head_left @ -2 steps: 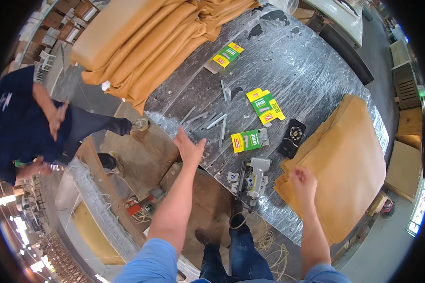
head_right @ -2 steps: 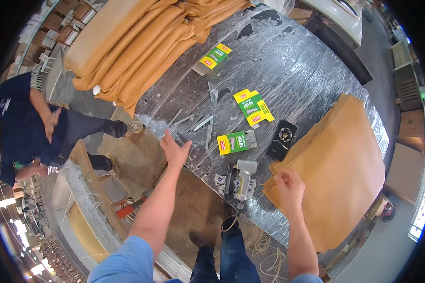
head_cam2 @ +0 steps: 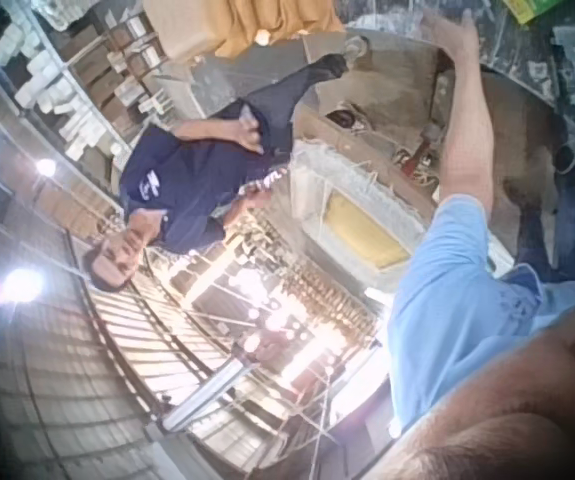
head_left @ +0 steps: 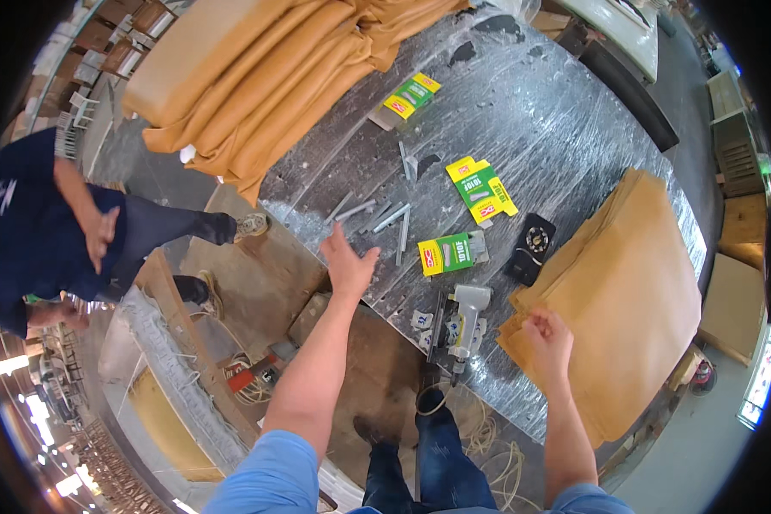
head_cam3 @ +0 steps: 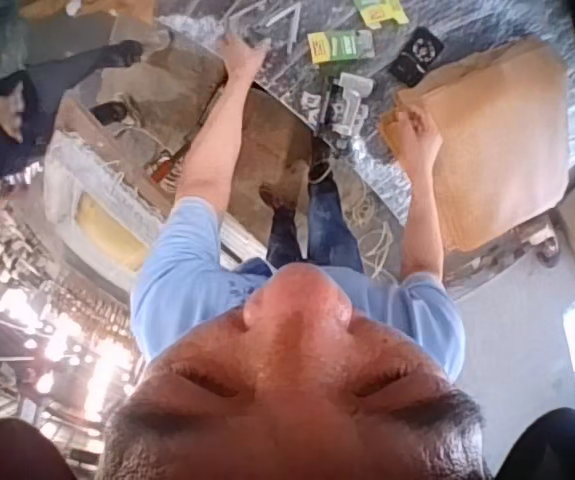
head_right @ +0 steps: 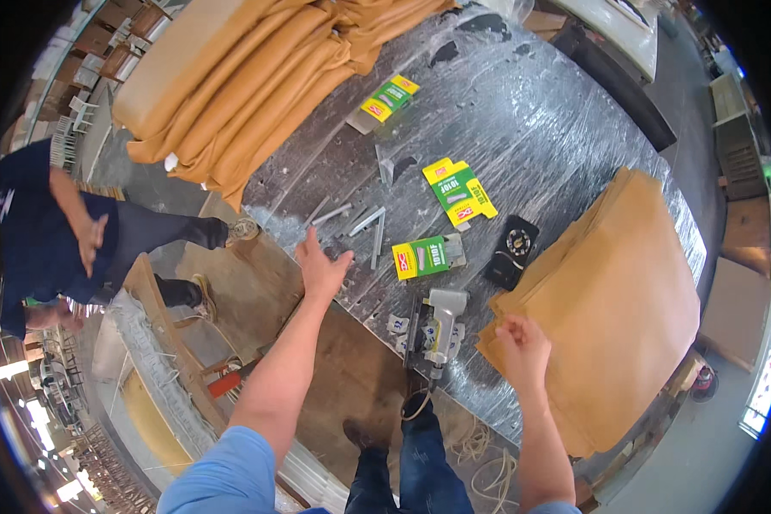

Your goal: The person assembles chair cushions by layering fabric and foam on a wooden frame, then uses a pneumatic staple gun to secure the fabric edges. The process is repeated for multiple cushions with a coworker assisting by applying adhesive and handing materials.

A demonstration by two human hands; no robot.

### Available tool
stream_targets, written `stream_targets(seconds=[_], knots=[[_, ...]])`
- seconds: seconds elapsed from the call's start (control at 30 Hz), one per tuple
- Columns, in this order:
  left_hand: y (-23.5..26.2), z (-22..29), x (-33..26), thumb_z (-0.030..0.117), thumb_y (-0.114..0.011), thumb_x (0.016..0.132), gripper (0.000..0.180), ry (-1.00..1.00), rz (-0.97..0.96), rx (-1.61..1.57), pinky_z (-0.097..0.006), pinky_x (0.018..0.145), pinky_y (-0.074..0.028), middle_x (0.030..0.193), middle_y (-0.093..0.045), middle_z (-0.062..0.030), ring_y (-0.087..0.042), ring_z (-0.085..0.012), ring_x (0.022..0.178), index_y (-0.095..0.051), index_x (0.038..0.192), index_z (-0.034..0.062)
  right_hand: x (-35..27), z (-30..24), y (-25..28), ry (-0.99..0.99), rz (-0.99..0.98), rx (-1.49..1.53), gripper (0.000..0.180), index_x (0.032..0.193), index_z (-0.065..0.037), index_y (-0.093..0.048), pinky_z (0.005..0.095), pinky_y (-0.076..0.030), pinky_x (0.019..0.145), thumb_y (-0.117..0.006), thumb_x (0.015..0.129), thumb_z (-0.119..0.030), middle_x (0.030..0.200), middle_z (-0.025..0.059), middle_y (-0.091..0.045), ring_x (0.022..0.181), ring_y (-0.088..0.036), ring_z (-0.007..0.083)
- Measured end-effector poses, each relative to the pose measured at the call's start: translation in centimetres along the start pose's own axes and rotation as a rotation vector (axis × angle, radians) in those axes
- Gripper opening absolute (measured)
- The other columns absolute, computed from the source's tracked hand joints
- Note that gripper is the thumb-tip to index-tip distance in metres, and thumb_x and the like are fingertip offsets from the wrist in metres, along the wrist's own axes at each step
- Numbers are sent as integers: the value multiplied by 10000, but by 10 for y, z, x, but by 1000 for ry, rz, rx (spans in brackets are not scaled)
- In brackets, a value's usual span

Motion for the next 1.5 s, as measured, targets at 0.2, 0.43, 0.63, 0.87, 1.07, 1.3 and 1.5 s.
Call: stream_targets(seconds=[0.2,0.43,0.63,0.87,1.07,1.3,1.5], knots=[[-71,58,-9,151,-808,931,374,-79,-344,30,-497,886,-576,1021,-748,-149,-731,-360,993,-686,1273,59,-27,34,-31,17,-57,-76,269,1186,-12,-767,315,-605,845,-826,925,-25,1068,92,-762,930,-736,176],[-29,84,-30,105,-768,959,322,-99,-115,-233,-471,897,-567,1084,-713,-137,-702,-346,1002,-686,1268,63,94,-85,-131,758,-176,-781,829,1586,-162,-543,545,-436,1199,-811,814,-24,1572,137,-559,1458,-512,418],[55,104,-193,62,-744,1033,271,139,-455,-631,-281,893,-568,1183,-711,-58,-686,-128,1019,-713,1298,14,127,-64,-138,715,-313,-742,786,1522,-128,-559,538,-482,1128,-788,781,4,1446,139,-598,1359,-571,411],[162,69,-304,28,-763,993,231,120,-644,-369,-334,853,-617,1125,-750,-130,-750,-204,983,-748,1223,27,171,-94,-104,637,-43,-882,840,1613,-120,-497,552,-466,1175,-852,854,-170,1504,181,-587,1407,-552,413],[267,75,-309,17,-793,926,278,-67,-306,-194,-427,926,-591,1153,-764,-147,-730,-319,1064,-759,1200,46,76,-50,-24,570,22,-615,624,1461,-80,-677,506,-483,1197,-878,879,-179,1485,232,-636,1409,-582,423],[361,23,-363,24,-775,879,547,162,73,237,-592,1282,-318,1674,-385,-289,-372,-517,1553,-654,1413,26,2,25,80,387,-11,-868,660,1455,-81,-641,518,-491,1153,-888,851,-170,1383,222,-624,1343,-560,438],[338,-11,-375,67,-758,900,684,122,-33,445,-665,1346,-159,1764,-306,-212,-153,-510,1675,-569,1556,39,22,-6,68,335,-247,-914,679,1523,-264,-630,509,-532,1110,-855,888,-177,1384,165,-624,1343,-582,394]])
Point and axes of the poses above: each hand's wrist, its own x-axis towards the middle knuckle, its own y-axis out of the back of the hand, z = x × y, the point moved 5 cm from there along x, towards the middle knuckle
